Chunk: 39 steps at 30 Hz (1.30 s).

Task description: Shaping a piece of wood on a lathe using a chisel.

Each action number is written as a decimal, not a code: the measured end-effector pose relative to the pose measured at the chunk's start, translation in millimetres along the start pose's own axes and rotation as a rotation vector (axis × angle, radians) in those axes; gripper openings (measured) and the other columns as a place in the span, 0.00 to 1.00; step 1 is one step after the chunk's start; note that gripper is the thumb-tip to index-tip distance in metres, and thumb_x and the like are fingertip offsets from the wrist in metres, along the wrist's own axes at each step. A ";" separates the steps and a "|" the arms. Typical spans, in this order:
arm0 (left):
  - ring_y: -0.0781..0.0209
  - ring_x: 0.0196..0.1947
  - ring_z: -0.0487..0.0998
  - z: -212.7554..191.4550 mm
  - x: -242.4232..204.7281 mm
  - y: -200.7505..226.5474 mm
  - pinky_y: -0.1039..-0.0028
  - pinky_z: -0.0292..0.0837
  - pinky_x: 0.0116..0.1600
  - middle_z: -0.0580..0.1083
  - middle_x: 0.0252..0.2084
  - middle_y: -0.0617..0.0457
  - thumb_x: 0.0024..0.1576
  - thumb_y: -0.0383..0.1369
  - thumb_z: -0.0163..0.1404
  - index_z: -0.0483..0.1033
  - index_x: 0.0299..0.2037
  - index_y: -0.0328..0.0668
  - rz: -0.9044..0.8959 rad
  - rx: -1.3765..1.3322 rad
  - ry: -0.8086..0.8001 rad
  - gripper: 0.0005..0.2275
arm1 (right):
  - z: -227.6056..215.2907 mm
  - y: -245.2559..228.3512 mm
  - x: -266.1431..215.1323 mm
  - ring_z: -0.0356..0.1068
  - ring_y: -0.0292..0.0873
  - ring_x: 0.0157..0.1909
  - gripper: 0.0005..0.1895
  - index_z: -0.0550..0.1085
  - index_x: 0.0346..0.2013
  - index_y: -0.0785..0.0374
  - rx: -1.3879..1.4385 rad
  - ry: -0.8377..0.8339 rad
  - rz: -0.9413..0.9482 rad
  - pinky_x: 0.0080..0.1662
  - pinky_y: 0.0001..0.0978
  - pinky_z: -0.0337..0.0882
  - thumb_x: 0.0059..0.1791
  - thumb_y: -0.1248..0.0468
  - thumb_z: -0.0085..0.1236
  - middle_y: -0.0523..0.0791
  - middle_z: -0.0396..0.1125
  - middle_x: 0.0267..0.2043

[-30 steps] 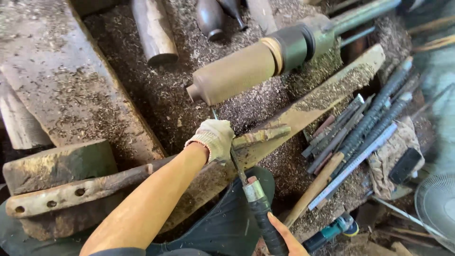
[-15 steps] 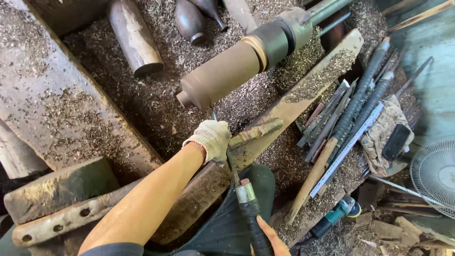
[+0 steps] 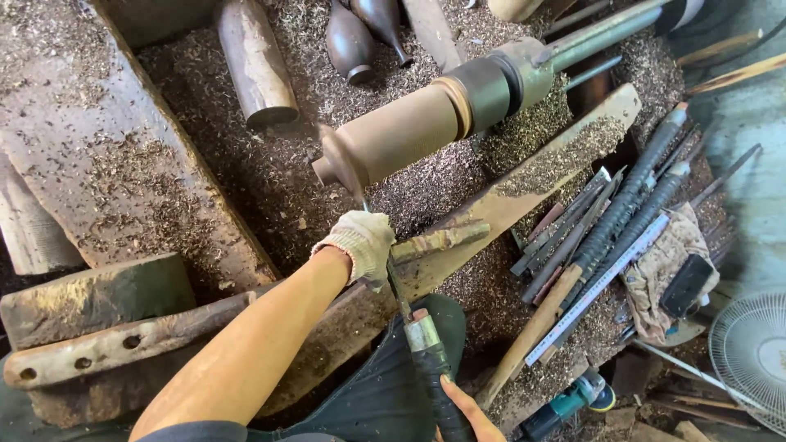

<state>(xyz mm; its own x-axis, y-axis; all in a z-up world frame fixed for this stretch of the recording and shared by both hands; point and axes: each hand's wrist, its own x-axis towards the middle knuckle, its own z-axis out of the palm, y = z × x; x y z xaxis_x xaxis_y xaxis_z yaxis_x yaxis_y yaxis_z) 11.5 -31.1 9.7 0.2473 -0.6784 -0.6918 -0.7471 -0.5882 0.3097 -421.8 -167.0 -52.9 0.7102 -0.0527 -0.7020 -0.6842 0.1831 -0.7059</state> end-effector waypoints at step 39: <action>0.49 0.40 0.83 0.7 2.5 -10.7 0.63 0.80 0.46 0.81 0.38 0.46 0.35 0.46 0.69 0.86 0.36 0.43 0.081 -0.091 0.047 0.21 | -12.9 63.7 -2.3 0.67 0.47 0.60 0.36 0.58 0.73 0.61 -0.144 -0.029 -0.164 0.60 0.39 0.65 0.52 0.71 0.58 0.56 0.65 0.62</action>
<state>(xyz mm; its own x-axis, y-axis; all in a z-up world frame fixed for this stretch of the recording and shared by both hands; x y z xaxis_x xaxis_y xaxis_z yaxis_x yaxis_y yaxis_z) 19.7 -26.2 4.2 0.2184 -0.7437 -0.6318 -0.7075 -0.5666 0.4224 -469.2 -167.9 -97.4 0.8169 -0.0413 -0.5753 -0.5744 0.0318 -0.8179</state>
